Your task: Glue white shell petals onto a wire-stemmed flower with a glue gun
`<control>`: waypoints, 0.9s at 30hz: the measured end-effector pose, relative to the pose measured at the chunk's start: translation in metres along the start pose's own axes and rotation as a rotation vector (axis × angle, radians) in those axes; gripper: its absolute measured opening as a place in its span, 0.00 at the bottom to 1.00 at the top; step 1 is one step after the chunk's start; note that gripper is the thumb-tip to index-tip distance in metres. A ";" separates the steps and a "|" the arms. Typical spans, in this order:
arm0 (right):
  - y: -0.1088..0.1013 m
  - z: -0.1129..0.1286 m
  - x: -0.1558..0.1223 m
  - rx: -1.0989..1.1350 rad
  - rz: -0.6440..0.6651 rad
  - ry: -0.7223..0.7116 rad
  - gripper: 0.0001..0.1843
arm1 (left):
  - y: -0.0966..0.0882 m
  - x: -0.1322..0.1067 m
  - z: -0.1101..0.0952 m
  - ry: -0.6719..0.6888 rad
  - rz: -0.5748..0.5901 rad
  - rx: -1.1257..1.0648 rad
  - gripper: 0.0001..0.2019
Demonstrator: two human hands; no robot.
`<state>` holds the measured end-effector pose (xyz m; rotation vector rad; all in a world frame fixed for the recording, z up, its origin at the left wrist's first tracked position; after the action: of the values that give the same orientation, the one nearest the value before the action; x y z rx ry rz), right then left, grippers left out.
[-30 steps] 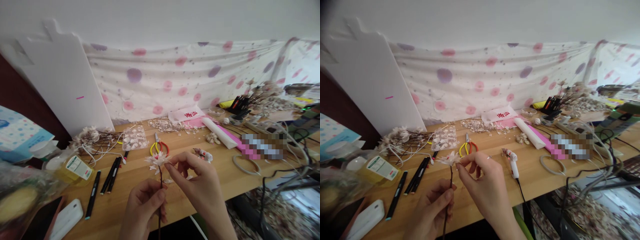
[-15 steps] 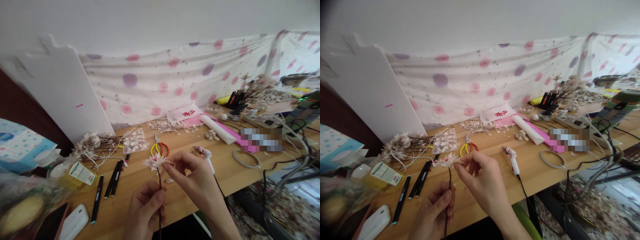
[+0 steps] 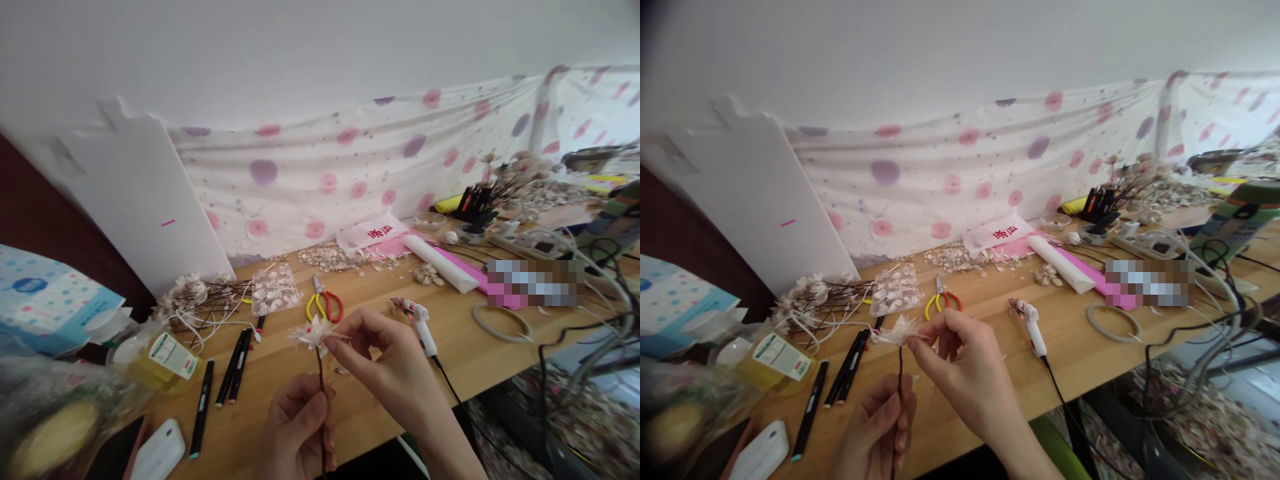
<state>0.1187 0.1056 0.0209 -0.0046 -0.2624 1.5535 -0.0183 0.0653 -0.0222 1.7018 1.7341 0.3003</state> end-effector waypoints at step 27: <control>0.001 -0.004 -0.007 -0.035 -0.070 -0.065 0.10 | 0.004 0.000 0.004 0.088 -0.100 0.000 0.21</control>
<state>0.1180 0.0992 0.0158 0.0270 -0.3377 1.4806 -0.0123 0.0641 -0.0226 1.6180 1.8763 0.3342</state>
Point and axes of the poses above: each hand's wrist, its own x-axis towards the middle knuckle, its own y-axis out of the palm, z = x × y, the point moved 2 cm from there along x, towards the middle knuckle, and after that the axes turned 5 degrees about y, right-handed, at the moved point
